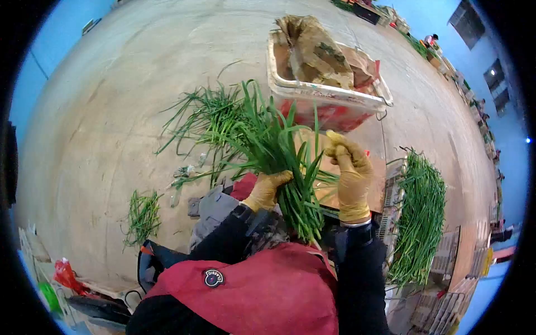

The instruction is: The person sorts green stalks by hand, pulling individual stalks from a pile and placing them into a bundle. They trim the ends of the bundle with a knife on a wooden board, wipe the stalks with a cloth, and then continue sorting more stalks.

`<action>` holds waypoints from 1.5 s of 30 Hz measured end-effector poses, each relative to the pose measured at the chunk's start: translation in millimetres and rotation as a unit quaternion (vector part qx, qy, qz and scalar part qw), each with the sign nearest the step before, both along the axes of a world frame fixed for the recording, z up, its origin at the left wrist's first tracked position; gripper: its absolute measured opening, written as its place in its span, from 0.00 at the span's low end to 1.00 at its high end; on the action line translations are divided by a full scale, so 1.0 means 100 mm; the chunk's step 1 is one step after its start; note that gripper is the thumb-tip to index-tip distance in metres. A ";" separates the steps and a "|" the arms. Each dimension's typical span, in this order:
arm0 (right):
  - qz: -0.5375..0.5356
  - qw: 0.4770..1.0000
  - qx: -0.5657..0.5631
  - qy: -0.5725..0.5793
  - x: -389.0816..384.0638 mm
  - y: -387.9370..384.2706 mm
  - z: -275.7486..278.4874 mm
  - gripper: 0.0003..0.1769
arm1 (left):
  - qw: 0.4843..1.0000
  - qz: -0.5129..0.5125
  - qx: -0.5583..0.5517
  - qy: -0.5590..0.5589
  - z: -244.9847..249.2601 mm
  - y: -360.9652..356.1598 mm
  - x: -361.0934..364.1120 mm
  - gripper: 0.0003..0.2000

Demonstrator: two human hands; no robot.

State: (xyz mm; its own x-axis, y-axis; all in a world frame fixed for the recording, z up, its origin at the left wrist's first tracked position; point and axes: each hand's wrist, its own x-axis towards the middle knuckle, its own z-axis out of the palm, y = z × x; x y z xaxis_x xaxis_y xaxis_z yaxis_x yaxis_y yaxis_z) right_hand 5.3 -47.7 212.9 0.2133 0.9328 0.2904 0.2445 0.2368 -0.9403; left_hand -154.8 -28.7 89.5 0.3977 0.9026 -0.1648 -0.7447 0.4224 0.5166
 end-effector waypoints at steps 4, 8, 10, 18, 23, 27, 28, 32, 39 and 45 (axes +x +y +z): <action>0.066 0.985 -0.149 0.049 0.45 -0.23 -0.52 0.20 | 0.999 -0.037 0.028 0.027 0.36 -0.06 -0.01 0.12; 0.102 0.980 -0.145 0.087 0.46 -0.48 -0.80 0.30 | 0.999 -0.028 -0.029 -0.027 0.23 -0.12 0.13 0.12; 0.067 0.979 -0.094 0.167 0.72 -0.46 -1.01 0.36 | 0.996 -0.070 -0.009 -0.052 0.27 -0.10 0.11 0.12; 0.242 0.934 -0.188 0.184 0.60 -0.66 -0.91 0.48 | 0.999 0.020 0.026 0.018 0.44 -0.14 0.31 0.12; 0.257 0.954 -0.137 0.074 0.26 -0.49 -0.69 0.45 | 0.998 0.052 -0.004 0.040 0.90 -0.20 0.48 0.10; 0.254 0.938 -0.226 0.065 0.32 -0.33 -0.57 0.34 | 0.991 0.119 0.032 0.060 1.10 -0.16 0.49 0.11; 0.263 0.945 -0.180 0.078 0.32 -0.31 -0.51 0.30 | 0.990 0.115 0.072 0.049 1.12 -0.15 0.48 0.14; 0.264 0.945 -0.160 0.108 0.42 -0.29 -0.34 0.25 | 0.943 0.140 0.226 0.199 1.15 -0.18 0.30 0.20; 0.301 0.919 -0.246 0.073 0.54 -0.24 -0.52 0.27 | 0.964 0.063 0.192 0.175 0.59 -0.40 -0.06 0.34; 0.368 0.876 -0.308 -0.049 0.32 -0.18 -0.38 0.30 | 0.986 0.016 0.163 0.040 0.95 -0.23 0.18 0.32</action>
State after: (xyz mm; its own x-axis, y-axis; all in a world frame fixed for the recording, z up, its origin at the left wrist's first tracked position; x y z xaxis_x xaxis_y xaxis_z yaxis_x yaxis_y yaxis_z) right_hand 37.4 -65.8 174.5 -0.5095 0.7934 -0.3330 0.3251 -0.1808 -0.9282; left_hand -137.1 -51.9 185.0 0.3658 0.9246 0.1064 -0.7067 0.2015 0.6782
